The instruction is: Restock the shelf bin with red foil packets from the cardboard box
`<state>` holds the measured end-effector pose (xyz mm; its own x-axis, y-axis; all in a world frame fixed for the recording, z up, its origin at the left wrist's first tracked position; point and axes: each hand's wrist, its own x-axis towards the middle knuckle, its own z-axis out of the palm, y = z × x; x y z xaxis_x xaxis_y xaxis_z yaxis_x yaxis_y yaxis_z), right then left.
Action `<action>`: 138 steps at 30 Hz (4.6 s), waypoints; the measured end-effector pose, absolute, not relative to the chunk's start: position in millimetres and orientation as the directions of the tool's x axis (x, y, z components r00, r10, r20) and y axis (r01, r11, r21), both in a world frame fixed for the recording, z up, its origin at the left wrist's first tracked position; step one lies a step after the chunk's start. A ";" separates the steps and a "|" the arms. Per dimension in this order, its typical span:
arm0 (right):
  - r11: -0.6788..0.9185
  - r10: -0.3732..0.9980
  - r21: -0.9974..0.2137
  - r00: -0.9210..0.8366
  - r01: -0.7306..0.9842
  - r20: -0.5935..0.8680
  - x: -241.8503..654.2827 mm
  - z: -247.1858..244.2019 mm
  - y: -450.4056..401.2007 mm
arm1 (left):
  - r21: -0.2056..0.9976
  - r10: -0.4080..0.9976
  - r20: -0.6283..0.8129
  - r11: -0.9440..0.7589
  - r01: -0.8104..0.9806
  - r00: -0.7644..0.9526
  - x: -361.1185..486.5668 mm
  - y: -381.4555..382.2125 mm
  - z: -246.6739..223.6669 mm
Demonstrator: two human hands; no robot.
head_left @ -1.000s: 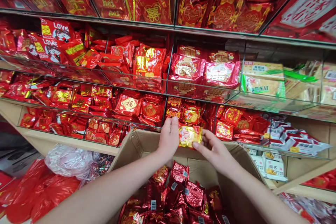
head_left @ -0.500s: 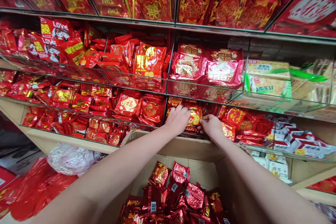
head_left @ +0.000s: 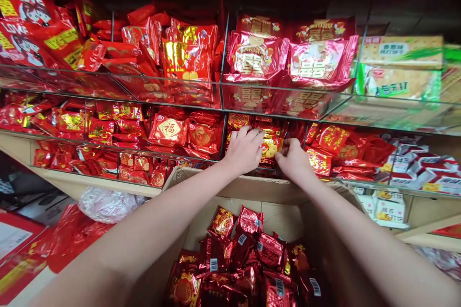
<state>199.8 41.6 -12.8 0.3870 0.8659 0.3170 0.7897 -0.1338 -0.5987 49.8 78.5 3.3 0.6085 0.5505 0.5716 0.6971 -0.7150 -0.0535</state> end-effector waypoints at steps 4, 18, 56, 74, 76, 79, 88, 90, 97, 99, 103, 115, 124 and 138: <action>-0.016 0.808 -0.551 0.335 0.835 0.484 199.6 -16.5 40.7 | -0.060 0.537 0.570 -0.728 0.683 0.622 51.7 78.0 1.0; 0.603 0.737 -0.168 -0.465 0.779 0.490 180.2 -23.8 -51.7 | -0.029 0.202 0.606 -0.961 0.275 0.770 -1.5 26.1 -3.2; 0.170 0.929 -0.784 0.168 0.597 0.330 162.6 -20.6 -57.3 | 0.968 0.853 0.067 -0.181 0.173 0.517 23.4 -18.2 -25.4; 0.373 0.803 -0.405 -0.072 0.835 0.591 167.8 -26.4 -63.1 | 0.759 0.506 -0.401 0.651 -0.033 0.763 3.6 -18.9 -10.1; 0.549 0.743 -0.276 -0.309 0.789 0.594 169.6 -26.3 -65.4 | 0.661 0.383 -0.388 0.749 -0.037 0.838 0.1 -19.3 -7.9; 0.736 0.605 -0.159 -0.534 0.658 0.591 167.5 -24.7 -71.0 | 0.719 0.551 -0.299 0.667 -0.196 0.779 -5.2 -18.4 -4.6; 0.551 0.780 -0.632 -0.067 0.544 0.622 154.4 -33.2 -73.0 | 0.912 0.733 0.034 0.256 -0.322 0.679 -11.5 -21.3 6.3; 0.491 0.845 -0.743 -0.043 0.455 0.533 151.0 -37.5 -72.3 | 0.936 0.736 0.054 0.197 -0.290 0.675 -11.0 -21.0 5.0; 0.334 0.941 -0.884 -0.071 0.328 0.330 150.4 -43.0 -70.7 | 0.982 0.651 0.142 0.004 -0.191 0.746 -12.4 -18.1 -4.2; 0.319 0.948 -0.896 -0.093 0.309 0.306 152.9 -42.5 -68.6 | 0.984 0.644 0.155 -0.030 -0.177 0.749 -11.5 -19.1 -5.7; 0.302 0.952 -0.902 -0.057 0.308 0.300 156.9 -40.2 -64.8 | 0.988 0.662 0.144 -0.054 -0.146 0.735 -9.1 -18.6 -10.3; 0.341 0.936 -0.799 -0.098 0.495 0.339 176.7 -30.6 -68.6 | 0.971 0.636 0.106 -0.232 0.058 0.765 -8.6 -8.3 -27.4; 0.342 0.937 -0.739 -0.148 0.580 0.318 182.4 -45.3 -68.7 | 0.955 0.596 0.117 -0.287 0.074 0.794 -11.0 -7.5 -37.9; 0.297 0.954 -0.687 -0.185 0.663 0.234 178.2 -40.7 -70.7 | 0.869 0.606 0.109 -0.443 0.221 0.788 -16.0 -5.4 -44.5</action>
<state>178.2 -70.7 -40.7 -0.1853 0.9545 0.2337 0.6631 0.2969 -0.6872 -16.0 -5.4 -44.5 0.7882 0.6057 0.1089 0.2205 -0.4432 0.8689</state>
